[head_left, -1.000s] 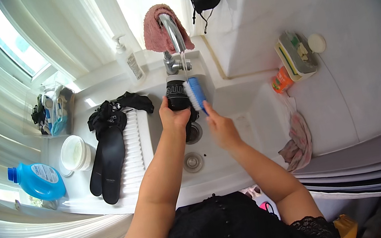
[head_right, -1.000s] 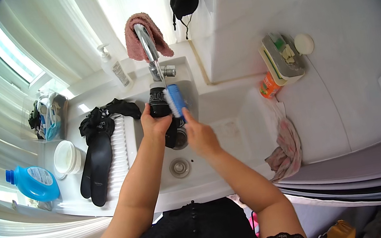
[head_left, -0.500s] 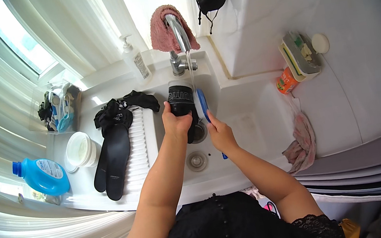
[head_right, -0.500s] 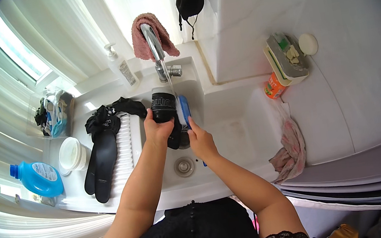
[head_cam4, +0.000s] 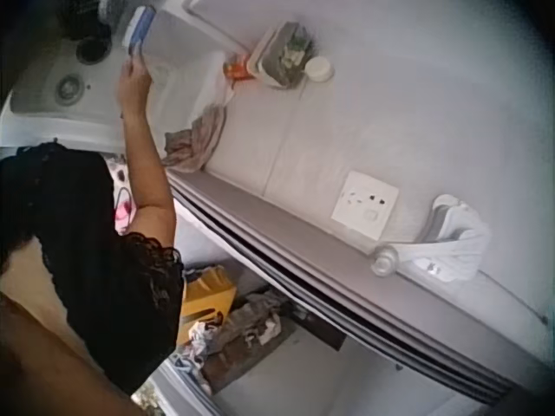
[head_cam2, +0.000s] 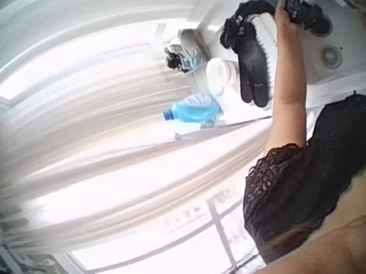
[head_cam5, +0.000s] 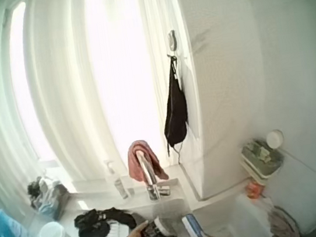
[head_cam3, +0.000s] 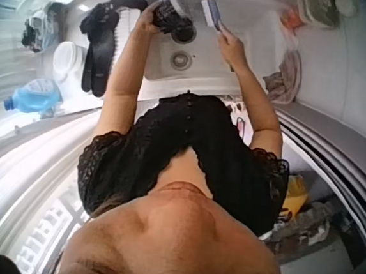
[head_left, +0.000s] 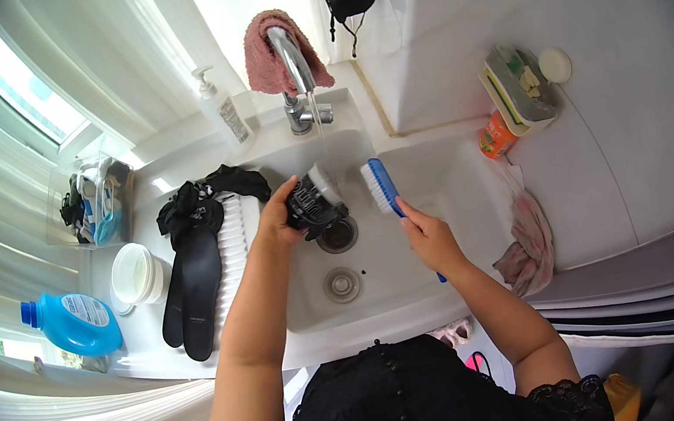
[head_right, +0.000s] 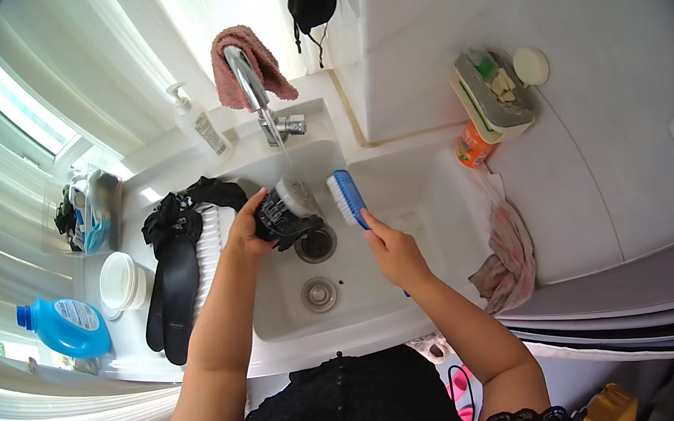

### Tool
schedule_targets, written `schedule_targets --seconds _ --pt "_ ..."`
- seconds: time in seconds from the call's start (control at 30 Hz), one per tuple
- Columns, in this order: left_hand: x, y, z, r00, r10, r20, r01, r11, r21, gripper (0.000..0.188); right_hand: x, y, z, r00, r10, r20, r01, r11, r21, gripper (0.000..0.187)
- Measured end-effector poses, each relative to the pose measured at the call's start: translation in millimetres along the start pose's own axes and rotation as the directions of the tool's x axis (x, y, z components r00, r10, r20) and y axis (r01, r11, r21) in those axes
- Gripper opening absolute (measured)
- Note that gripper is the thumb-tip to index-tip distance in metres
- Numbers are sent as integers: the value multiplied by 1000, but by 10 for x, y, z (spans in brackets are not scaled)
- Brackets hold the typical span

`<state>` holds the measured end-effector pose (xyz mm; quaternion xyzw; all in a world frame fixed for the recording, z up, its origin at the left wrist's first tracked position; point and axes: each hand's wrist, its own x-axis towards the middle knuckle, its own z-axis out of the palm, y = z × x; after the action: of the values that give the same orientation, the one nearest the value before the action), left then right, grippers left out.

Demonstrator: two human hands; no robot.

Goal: The person scrubs a black sneaker with a blue brush under running water, rinses it, and places it on a windowsill to dry. Then the person washes a black sock by hand under the tap and wrings it out.

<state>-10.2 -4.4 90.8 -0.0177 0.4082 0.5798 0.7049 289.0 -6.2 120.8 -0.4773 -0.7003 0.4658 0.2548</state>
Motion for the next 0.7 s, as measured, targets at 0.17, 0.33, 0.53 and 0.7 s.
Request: schedule_targets --seconds 0.17,0.33,0.53,0.7 --pt "0 60 -77 995 8 -103 6 991 137 24 156 -55 358 987 -162 22 157 976 150 42" --pt "-28 40 21 989 19 -143 7 983 184 22 562 661 778 995 71 73 -71 997 6 39" --pt "-14 -45 -88 991 60 -122 -41 987 153 24 773 564 969 995 -88 -38 90 994 58 40" --pt "-63 -64 -138 989 79 -122 -54 978 200 25 926 1018 943 947 268 177 -266 963 -35 41"
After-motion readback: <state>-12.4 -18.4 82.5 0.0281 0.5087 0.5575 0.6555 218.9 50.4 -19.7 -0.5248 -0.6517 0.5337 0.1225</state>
